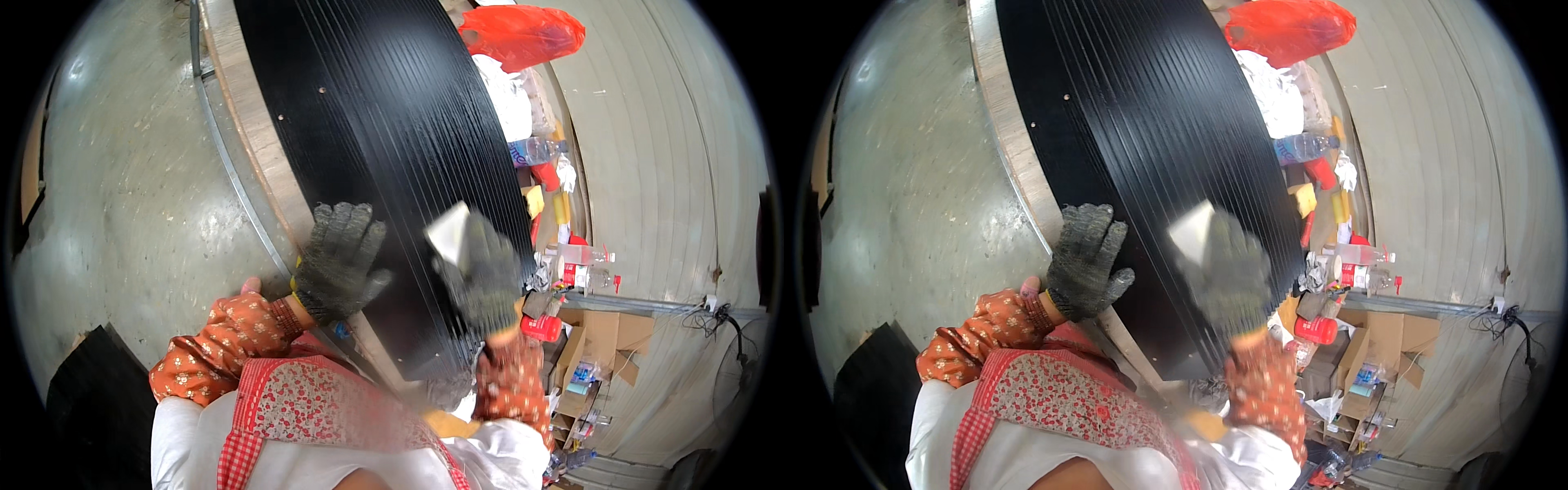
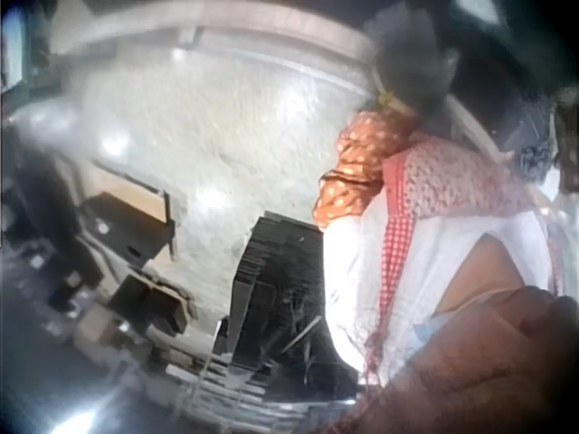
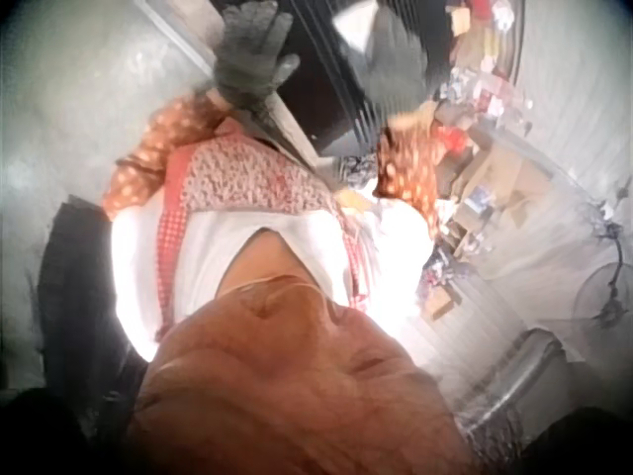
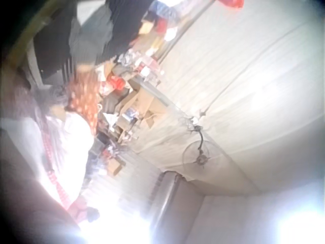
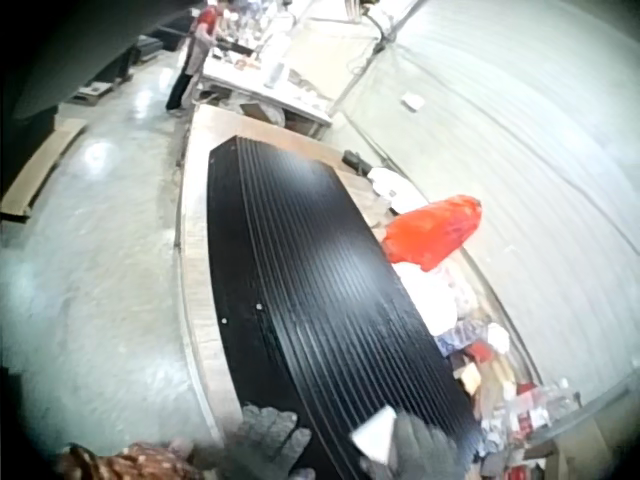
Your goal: The person cleans a black ribbed solar panel on a workbench using a cloth and a sponge. They wipe the surface repeatedly, flip the panel to clean the other side, and continue scrubbing with the sponge.
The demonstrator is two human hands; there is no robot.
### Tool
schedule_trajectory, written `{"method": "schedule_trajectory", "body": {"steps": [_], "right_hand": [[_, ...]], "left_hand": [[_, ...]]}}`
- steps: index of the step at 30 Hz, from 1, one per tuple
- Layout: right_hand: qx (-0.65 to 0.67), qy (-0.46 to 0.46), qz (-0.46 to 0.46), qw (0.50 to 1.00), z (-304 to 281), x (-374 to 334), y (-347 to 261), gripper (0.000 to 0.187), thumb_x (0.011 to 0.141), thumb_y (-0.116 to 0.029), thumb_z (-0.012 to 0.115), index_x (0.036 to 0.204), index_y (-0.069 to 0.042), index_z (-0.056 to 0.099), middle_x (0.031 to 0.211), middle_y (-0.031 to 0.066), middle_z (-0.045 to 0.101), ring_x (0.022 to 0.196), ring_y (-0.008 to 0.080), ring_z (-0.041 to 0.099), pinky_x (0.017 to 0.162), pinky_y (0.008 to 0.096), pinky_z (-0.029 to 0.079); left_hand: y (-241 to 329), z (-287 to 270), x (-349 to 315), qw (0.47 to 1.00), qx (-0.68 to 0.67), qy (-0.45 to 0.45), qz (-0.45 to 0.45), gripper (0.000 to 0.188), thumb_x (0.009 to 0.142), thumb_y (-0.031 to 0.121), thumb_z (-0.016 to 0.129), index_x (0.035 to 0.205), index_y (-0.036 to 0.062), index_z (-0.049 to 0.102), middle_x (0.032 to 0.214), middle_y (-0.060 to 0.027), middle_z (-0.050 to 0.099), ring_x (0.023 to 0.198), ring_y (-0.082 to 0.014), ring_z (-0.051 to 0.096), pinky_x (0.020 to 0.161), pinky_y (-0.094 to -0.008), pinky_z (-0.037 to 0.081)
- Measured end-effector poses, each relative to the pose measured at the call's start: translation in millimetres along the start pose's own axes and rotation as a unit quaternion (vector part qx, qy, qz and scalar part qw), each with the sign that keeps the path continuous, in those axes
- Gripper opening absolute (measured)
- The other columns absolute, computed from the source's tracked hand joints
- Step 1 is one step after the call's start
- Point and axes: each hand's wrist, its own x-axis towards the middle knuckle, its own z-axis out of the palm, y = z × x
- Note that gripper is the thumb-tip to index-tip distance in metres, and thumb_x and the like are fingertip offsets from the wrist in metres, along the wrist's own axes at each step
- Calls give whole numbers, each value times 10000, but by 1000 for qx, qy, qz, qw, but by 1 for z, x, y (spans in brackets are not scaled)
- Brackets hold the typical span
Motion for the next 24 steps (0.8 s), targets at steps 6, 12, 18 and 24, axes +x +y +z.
{"method": "schedule_trajectory", "body": {"steps": [6, 12, 18, 24], "right_hand": [[52, 60, 93, 992, 12, -143, 52, 834, 796, -395, 746, 1393, 85, 416, 1267, 287, 561, 1142, 420, 573, 989, 486, 435], [108, 59, 75, 990, 31, -162, 41, 880, 799, -382, 755, 1422, 100, 361, 1332, 315, 509, 1211, 451, 526, 1038, 509, 391], [98, 58, -47, 992, 33, -127, 19, 766, 806, -368, 693, 1375, 67, 420, 1368, 300, 458, 1155, 429, 523, 974, 506, 405], [117, 97, -90, 984, 26, -93, 17, 727, 642, -222, 814, 1253, 13, 495, 1086, 178, 556, 963, 351, 591, 793, 482, 467]], "left_hand": [[6, -2, 3, 1000, 26, 4, 8, 712, 740, 249, 695, 1354, -18, 453, 1398, -274, 411, 1293, -494, 395, 1111, -643, 247], [9, 0, 2, 997, 81, -12, -2, 678, 804, 285, 669, 1370, -27, 462, 1412, -283, 427, 1323, -477, 395, 1141, -592, 237], [8, 10, -4, 996, 82, 15, 12, 680, 862, 296, 630, 1422, -25, 415, 1467, -280, 381, 1374, -464, 344, 1165, -552, 214], [7, 13, -9, 995, 95, 16, 13, 704, 856, 285, 638, 1441, -19, 392, 1481, -276, 368, 1384, -462, 331, 1170, -539, 211]]}}
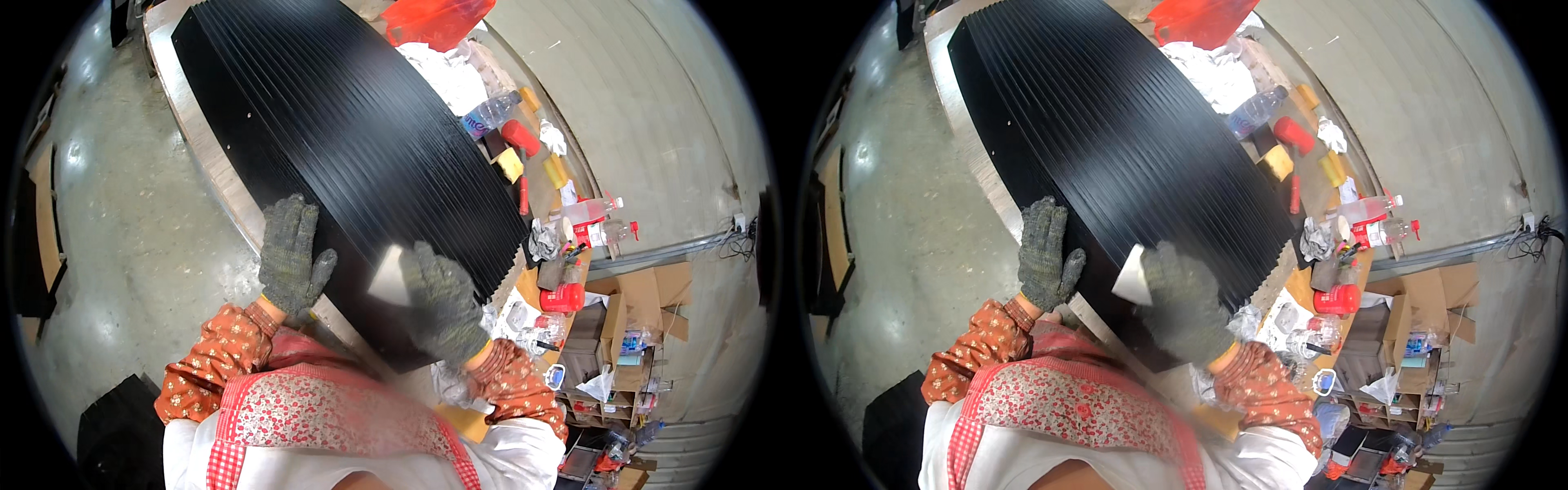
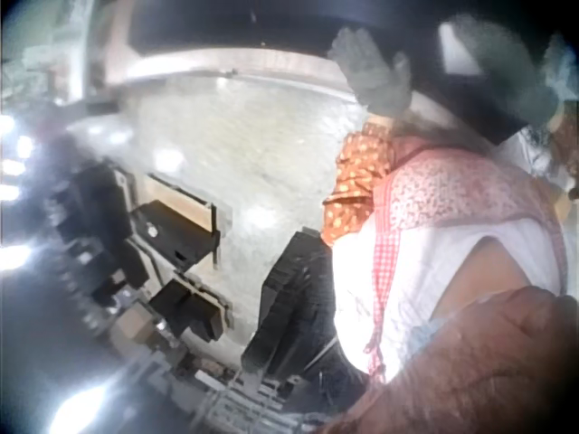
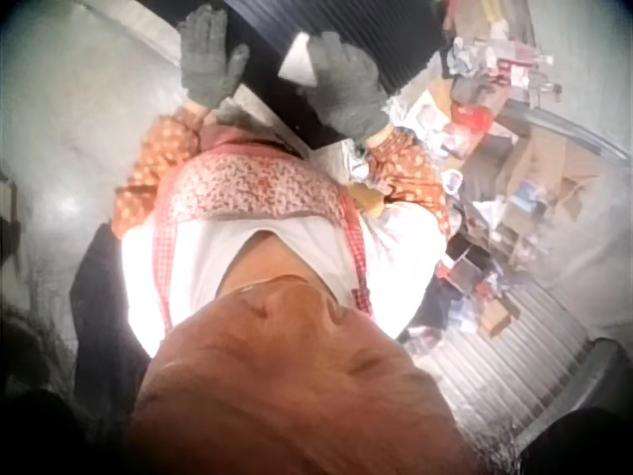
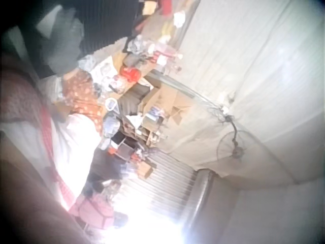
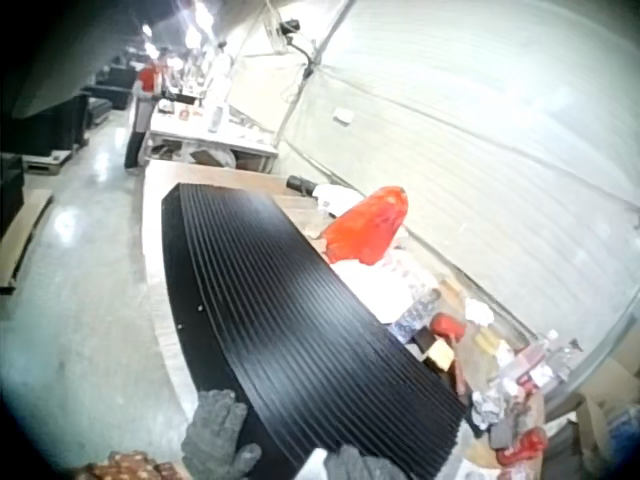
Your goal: The person cleans a black ribbed solar panel on a workbench using a cloth and a sponge. They wipe the surface repeatedly, flip the panel to clean the other side, and continue scrubbing with the sponge.
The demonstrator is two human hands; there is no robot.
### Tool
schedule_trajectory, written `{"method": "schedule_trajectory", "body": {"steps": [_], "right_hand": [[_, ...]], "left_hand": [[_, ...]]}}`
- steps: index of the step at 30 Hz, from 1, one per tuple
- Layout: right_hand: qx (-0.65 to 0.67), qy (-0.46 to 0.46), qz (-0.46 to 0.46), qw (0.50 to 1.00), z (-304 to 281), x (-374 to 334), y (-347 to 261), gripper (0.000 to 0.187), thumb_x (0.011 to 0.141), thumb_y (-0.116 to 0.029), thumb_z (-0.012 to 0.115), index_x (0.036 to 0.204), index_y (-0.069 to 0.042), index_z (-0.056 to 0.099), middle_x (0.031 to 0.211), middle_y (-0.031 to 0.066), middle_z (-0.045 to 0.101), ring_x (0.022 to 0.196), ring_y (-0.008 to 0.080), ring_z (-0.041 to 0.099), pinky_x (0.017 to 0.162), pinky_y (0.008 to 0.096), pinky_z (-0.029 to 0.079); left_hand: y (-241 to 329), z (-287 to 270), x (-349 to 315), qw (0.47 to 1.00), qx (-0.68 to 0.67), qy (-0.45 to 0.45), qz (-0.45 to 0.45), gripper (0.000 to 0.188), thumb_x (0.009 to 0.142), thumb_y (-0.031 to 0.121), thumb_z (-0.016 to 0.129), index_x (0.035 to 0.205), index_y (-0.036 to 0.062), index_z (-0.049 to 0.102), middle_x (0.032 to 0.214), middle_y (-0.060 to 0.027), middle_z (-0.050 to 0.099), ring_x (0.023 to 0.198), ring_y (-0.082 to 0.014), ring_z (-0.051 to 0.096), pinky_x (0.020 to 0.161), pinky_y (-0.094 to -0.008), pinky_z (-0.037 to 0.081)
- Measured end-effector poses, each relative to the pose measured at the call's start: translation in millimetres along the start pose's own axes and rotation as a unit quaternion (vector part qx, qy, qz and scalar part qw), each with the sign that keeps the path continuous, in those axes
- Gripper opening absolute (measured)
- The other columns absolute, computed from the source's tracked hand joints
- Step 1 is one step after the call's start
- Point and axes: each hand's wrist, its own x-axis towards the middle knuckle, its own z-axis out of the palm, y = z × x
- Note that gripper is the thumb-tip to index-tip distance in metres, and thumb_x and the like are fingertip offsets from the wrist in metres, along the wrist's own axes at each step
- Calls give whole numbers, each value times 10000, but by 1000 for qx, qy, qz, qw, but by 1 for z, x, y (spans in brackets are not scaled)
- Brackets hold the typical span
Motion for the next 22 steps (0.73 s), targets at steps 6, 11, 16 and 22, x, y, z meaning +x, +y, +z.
{"method": "schedule_trajectory", "body": {"steps": [6, 11, 16, 22], "right_hand": [[-49, -37, 193, 979, 25, 3, 125, 680, 825, -385, 699, 1327, -5, 442, 1170, 204, 545, 930, 372, 612, 750, 489, 487], [-129, 97, 62, 985, 12, -1, 128, 599, 850, -347, 681, 1238, 65, 486, 1110, 244, 577, 884, 399, 636, 730, 498, 501], [10, 57, -133, 989, 14, 16, 13, 427, 654, -214, 780, 977, -39, 562, 955, 139, 563, 786, 322, 636, 670, 427, 517], [34, -154, 55, 986, -4, 45, 45, 472, 771, -374, 729, 1081, -43, 599, 1075, 168, 600, 804, 324, 650, 685, 389, 546]], "left_hand": [[1, -3, 0, 1000, 5, -4, -5, 712, 844, 276, 640, 1442, -19, 390, 1479, -280, 368, 1384, -453, 337, 1172, -528, 216], [-3, 1, 2, 1000, 11, -11, -6, 704, 842, 284, 639, 1429, -25, 404, 1468, -277, 380, 1381, -449, 344, 1171, -532, 220], [-3, 2, 3, 1000, 9, -5, -3, 710, 834, 276, 644, 1428, -27, 400, 1467, -276, 382, 1382, -447, 344, 1171, -535, 217], [-11, 4, 4, 1000, 7, -4, 9, 744, 826, 281, 659, 1447, -14, 376, 1478, -274, 372, 1387, -452, 335, 1171, -545, 214]]}}
